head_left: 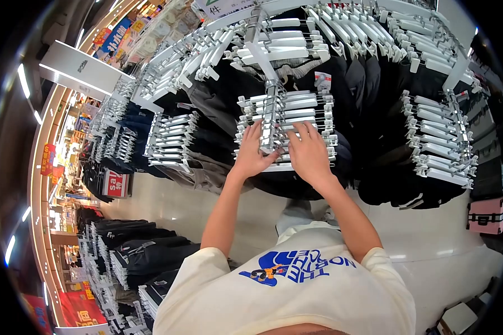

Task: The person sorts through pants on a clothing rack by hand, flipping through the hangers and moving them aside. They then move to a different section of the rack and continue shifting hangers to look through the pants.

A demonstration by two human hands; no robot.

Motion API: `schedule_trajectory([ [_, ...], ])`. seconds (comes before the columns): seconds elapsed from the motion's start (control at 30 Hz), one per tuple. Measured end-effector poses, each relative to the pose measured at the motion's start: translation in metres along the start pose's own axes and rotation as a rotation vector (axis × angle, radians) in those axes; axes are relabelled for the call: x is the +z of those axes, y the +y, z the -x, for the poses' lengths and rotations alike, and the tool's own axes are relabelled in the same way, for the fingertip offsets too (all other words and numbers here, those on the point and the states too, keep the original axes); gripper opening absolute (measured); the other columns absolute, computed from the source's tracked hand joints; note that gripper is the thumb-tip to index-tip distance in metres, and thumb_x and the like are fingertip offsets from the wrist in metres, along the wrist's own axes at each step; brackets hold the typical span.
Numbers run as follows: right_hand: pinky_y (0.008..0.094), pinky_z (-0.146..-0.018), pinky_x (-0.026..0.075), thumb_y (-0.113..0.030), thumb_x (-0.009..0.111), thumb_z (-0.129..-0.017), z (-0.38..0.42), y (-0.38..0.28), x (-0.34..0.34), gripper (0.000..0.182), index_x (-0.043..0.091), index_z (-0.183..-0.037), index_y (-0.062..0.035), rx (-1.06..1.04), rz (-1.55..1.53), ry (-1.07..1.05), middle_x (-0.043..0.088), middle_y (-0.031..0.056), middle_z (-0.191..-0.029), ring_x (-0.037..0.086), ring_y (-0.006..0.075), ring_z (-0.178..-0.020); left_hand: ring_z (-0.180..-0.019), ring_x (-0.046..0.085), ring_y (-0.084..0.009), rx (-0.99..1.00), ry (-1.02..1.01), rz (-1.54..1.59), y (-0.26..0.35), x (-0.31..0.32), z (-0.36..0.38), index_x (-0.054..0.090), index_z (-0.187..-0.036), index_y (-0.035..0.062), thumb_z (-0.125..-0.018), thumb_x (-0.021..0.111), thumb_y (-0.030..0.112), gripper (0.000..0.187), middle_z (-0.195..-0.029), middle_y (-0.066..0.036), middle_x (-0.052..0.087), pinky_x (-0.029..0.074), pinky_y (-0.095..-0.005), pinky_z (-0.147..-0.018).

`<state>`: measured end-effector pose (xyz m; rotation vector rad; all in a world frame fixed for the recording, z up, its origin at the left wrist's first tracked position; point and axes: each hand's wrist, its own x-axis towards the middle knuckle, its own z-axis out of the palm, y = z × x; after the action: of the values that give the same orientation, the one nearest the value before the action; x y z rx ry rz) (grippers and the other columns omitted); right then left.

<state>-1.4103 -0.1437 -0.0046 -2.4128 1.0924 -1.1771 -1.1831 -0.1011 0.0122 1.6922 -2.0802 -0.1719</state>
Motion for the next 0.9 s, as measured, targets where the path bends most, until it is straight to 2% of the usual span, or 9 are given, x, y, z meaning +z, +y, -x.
schedule_trajectory([
  [0.2,0.0516,-0.112,0.051,-0.010,0.073,-0.095,0.000,-0.001,-0.001,0.032,0.072,-0.126,-0.0018,-0.008,0.035,-0.003,0.063,0.0152,-0.142,0.055,0.0402,-0.141,-0.158,0.037,-0.0451,0.002,0.027,0.081,0.010,-0.008,-0.001,0.055,-0.156,0.0031,-0.087,0.085,0.041,0.084,-0.164,-0.029,0.047,0.021,-0.0571,-0.134],
  [0.4,0.0543,-0.114,0.049,-0.009,0.073,-0.093,-0.001,-0.002,-0.001,0.033,0.073,-0.124,0.0001,0.002,0.013,-0.010,0.062,0.0177,-0.143,0.054,0.0426,-0.141,-0.158,0.037,-0.0454,0.009,0.041,0.093,0.014,-0.008,-0.002,0.059,-0.153,0.0051,-0.087,0.085,0.040,0.080,-0.162,-0.027,0.049,0.022,-0.0593,-0.133],
  [0.8,0.0543,-0.114,0.048,-0.012,0.073,-0.095,-0.005,-0.003,-0.005,0.034,0.073,-0.127,-0.0009,-0.004,0.046,-0.049,0.062,0.0180,-0.145,0.053,0.0432,-0.141,-0.157,0.038,-0.0455,0.048,0.016,0.051,0.014,-0.014,-0.008,0.063,-0.148,0.0030,-0.089,0.083,0.037,0.072,-0.162,-0.021,0.051,0.024,-0.0611,-0.132],
  [0.9,0.0529,-0.113,0.049,-0.010,0.070,-0.098,-0.005,-0.004,-0.007,0.032,0.071,-0.129,-0.0034,0.016,0.033,-0.057,0.062,0.0155,-0.145,0.054,0.0415,-0.143,-0.157,0.037,-0.0467,0.062,0.005,0.028,0.012,-0.012,-0.007,0.064,-0.144,0.0025,-0.088,0.083,0.038,0.069,-0.164,-0.021,0.050,0.025,-0.0619,-0.131],
])
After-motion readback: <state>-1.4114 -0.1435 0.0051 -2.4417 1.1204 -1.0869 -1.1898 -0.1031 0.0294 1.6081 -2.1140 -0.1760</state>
